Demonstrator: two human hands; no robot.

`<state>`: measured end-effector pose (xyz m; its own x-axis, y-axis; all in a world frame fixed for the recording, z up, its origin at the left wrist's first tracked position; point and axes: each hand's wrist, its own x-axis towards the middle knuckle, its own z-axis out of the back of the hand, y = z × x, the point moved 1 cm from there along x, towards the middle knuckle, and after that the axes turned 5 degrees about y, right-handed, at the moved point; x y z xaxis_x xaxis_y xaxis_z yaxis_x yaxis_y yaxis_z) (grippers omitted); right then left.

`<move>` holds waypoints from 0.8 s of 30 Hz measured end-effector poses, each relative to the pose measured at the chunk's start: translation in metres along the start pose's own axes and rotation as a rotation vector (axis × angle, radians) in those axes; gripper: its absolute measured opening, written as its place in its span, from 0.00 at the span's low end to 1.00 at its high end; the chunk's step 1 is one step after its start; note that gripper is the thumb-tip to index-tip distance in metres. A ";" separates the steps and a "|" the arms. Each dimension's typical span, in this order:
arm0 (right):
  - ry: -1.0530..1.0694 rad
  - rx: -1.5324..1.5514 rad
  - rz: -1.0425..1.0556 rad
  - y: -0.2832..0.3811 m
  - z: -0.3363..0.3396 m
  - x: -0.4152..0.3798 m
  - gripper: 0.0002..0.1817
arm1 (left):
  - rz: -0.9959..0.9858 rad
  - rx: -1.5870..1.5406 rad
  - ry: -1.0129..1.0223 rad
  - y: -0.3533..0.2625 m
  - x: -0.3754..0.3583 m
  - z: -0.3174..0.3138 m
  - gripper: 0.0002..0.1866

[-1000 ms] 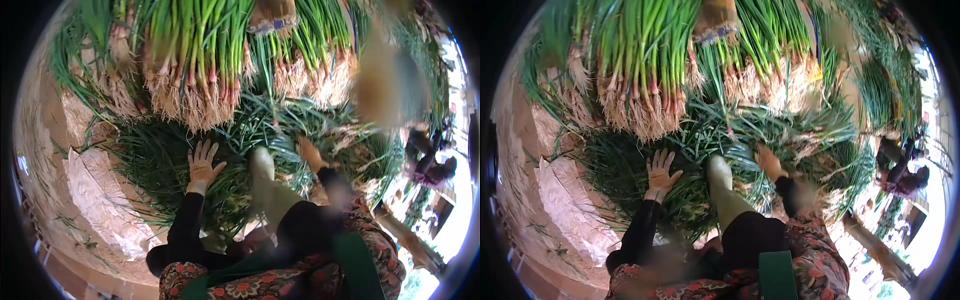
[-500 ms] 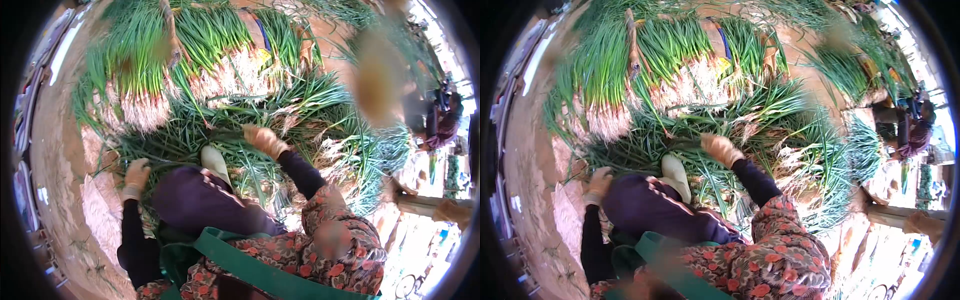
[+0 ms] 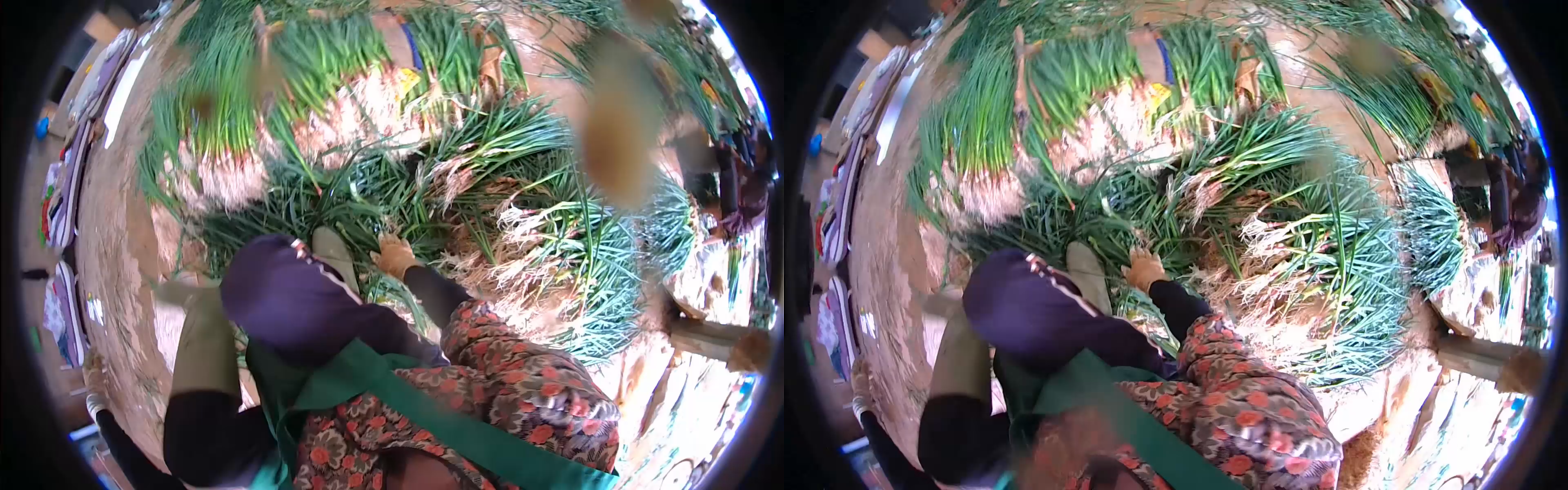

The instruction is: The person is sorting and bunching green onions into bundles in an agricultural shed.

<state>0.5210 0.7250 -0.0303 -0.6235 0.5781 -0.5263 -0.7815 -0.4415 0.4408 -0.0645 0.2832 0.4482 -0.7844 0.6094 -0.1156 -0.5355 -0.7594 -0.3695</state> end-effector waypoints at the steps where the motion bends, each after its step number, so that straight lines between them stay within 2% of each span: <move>1: 0.125 0.006 0.028 0.010 0.015 -0.003 0.35 | -0.002 0.010 0.031 0.003 -0.001 -0.015 0.19; 3: -0.053 0.059 0.263 0.005 -0.003 -0.002 0.28 | 0.049 0.028 0.113 -0.001 -0.045 -0.051 0.20; 4: 0.173 0.084 0.129 -0.001 0.009 0.013 0.25 | 0.082 0.008 0.168 -0.003 -0.061 -0.081 0.20; 6: 0.150 -0.001 0.127 -0.029 0.010 -0.002 0.25 | 0.200 -0.091 0.293 0.003 -0.108 -0.149 0.20; 10: 0.122 -0.076 0.055 -0.080 0.032 -0.021 0.24 | 0.412 -0.464 0.612 0.031 -0.159 -0.359 0.20; 13: 0.120 -0.093 0.014 -0.097 0.060 -0.050 0.24 | 0.665 -0.765 0.755 0.054 -0.214 -0.496 0.21; 14: 0.120 -0.098 0.005 -0.100 0.070 -0.061 0.24 | 0.612 -0.958 0.762 0.119 -0.224 -0.576 0.22; 17: 0.132 -0.105 -0.022 -0.108 0.103 -0.088 0.24 | 0.182 -0.317 0.821 0.119 -0.212 -0.587 0.19; 19: 0.143 -0.126 -0.038 -0.108 0.130 -0.104 0.24 | 0.562 -0.479 0.680 0.109 -0.203 -0.576 0.18; 20: 0.157 -0.143 -0.033 -0.106 0.144 -0.111 0.24 | 0.439 -0.600 0.661 0.133 -0.201 -0.585 0.18; 21: 0.165 -0.150 -0.039 -0.102 0.160 -0.119 0.24 | 0.529 -1.325 0.449 0.183 -0.200 -0.641 0.17; 23: 0.164 -0.183 -0.051 -0.091 0.183 -0.143 0.25 | 0.453 -0.773 0.527 0.168 -0.189 -0.606 0.17; 24: 0.153 -0.201 -0.060 -0.082 0.193 -0.158 0.25 | 0.453 -0.721 0.553 0.164 -0.180 -0.601 0.17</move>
<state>0.6874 0.8025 0.1573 -0.5599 0.5039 -0.6577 -0.7965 -0.5461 0.2597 0.1773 0.1861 -0.1459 -0.5138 0.4571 -0.7260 0.2365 -0.7380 -0.6320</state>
